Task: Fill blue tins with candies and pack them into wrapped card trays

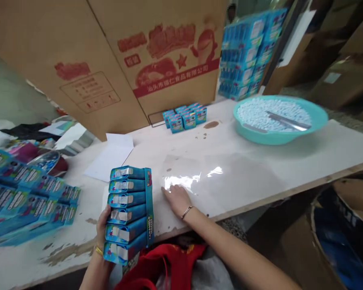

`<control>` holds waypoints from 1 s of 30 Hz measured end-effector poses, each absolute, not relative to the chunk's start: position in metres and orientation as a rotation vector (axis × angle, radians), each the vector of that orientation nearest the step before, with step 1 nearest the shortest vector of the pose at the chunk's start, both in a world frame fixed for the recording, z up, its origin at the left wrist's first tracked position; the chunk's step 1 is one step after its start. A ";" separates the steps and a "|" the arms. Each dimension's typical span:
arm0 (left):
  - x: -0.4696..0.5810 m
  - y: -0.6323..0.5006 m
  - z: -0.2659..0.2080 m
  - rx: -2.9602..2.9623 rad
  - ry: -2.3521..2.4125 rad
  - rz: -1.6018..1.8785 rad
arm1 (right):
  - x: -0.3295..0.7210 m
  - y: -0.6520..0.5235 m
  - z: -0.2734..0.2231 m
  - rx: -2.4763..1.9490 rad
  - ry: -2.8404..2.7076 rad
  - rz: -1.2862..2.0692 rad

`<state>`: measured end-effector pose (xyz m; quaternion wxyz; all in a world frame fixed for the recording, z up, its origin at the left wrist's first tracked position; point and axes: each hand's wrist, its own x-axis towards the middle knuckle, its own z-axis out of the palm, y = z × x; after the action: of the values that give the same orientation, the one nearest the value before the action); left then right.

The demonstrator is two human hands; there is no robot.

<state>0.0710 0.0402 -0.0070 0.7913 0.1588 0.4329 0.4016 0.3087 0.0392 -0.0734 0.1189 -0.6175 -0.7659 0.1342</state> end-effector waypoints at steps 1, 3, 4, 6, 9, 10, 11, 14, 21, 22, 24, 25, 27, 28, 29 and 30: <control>0.064 0.030 -0.009 0.340 0.960 0.851 | 0.307 0.033 -0.085 -1.782 -2.186 0.447; 0.056 0.013 -0.016 0.390 1.007 0.839 | 0.311 0.021 -0.105 -1.674 -2.026 0.509; 0.055 0.007 -0.020 0.438 1.022 0.849 | 0.315 0.016 -0.112 -1.599 -1.949 0.527; 0.059 -0.002 -0.029 0.556 1.031 0.873 | 0.322 0.010 -0.122 -1.464 -1.837 0.555; 0.071 -0.005 -0.037 0.695 1.002 0.832 | 0.326 0.010 -0.127 -1.366 -1.749 0.573; 0.076 -0.005 -0.038 0.728 0.988 0.801 | 0.326 0.011 -0.127 -1.352 -1.723 0.578; 0.080 -0.004 -0.039 0.758 0.976 0.769 | 0.325 0.012 -0.126 -1.348 -1.694 0.587; 0.088 -0.003 -0.038 0.843 0.984 0.691 | 0.320 0.015 -0.119 -1.358 -1.550 0.619; 0.097 -0.006 -0.029 1.032 1.047 0.629 | 0.322 0.019 -0.104 -1.310 -1.393 0.568; 0.098 -0.006 -0.029 1.046 1.044 0.629 | 0.325 0.019 -0.106 -1.289 -1.441 0.594; 0.099 -0.005 -0.028 1.062 1.038 0.632 | 0.332 0.019 -0.111 -1.244 -1.544 0.643; 0.099 -0.004 -0.028 1.065 1.037 0.633 | 0.335 0.019 -0.113 -1.229 -1.579 0.654; 0.101 -0.001 -0.029 1.051 1.040 0.635 | 0.340 0.017 -0.116 -1.223 -1.610 0.648; 0.102 0.000 -0.029 1.029 1.039 0.639 | 0.341 0.016 -0.116 -1.227 -1.616 0.631; 0.104 0.002 -0.029 0.997 1.035 0.647 | 0.341 0.016 -0.116 -1.229 -1.618 0.609; 0.106 0.003 -0.030 0.959 1.033 0.658 | 0.341 0.015 -0.116 -1.229 -1.617 0.585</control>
<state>0.1062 0.0035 -0.0296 0.7126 0.4326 0.4659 0.2967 0.3410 0.0152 -0.1156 0.4917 -0.5062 -0.6663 0.2410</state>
